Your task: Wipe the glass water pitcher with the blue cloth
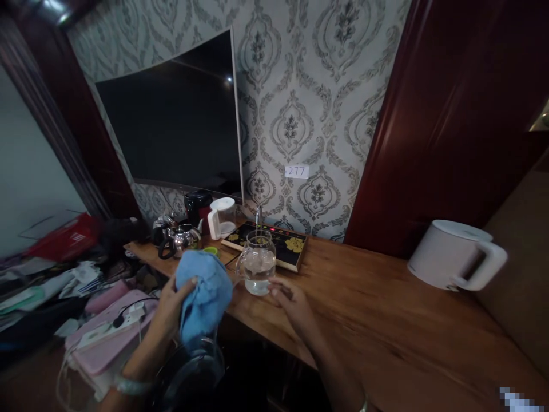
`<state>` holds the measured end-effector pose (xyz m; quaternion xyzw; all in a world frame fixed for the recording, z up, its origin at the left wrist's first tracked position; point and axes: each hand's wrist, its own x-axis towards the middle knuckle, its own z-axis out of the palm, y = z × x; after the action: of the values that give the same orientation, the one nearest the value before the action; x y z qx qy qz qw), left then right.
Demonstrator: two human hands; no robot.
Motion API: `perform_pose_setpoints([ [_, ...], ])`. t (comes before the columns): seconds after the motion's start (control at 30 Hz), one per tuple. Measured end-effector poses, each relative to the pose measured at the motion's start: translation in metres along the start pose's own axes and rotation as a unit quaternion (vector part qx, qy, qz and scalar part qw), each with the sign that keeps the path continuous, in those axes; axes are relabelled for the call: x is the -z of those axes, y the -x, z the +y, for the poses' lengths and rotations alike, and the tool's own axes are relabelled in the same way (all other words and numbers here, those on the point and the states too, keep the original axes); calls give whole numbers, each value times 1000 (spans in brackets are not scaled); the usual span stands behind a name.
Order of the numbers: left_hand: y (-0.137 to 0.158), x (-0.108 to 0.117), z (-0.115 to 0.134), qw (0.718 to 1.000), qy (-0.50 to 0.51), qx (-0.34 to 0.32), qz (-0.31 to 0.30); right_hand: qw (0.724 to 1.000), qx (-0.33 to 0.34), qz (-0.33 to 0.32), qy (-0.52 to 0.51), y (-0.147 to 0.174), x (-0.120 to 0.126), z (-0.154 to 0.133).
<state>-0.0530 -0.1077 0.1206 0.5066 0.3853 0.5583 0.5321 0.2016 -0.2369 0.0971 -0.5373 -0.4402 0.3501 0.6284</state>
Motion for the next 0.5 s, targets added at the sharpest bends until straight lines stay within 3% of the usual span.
perform_pose_setpoints([
  [0.07,-35,-12,10,999,13,-42,-7,999,25,17,15,-22,13,3],
  [0.2,-88,-64,2,996,43,-25,-76,996,64,56,30,-72,21,6],
  [0.33,-106,-104,-27,988,62,28,-136,994,74,75,25,-113,12,12],
  [0.5,-118,-112,-47,981,40,55,-179,996,80,14,28,-128,-3,30],
])
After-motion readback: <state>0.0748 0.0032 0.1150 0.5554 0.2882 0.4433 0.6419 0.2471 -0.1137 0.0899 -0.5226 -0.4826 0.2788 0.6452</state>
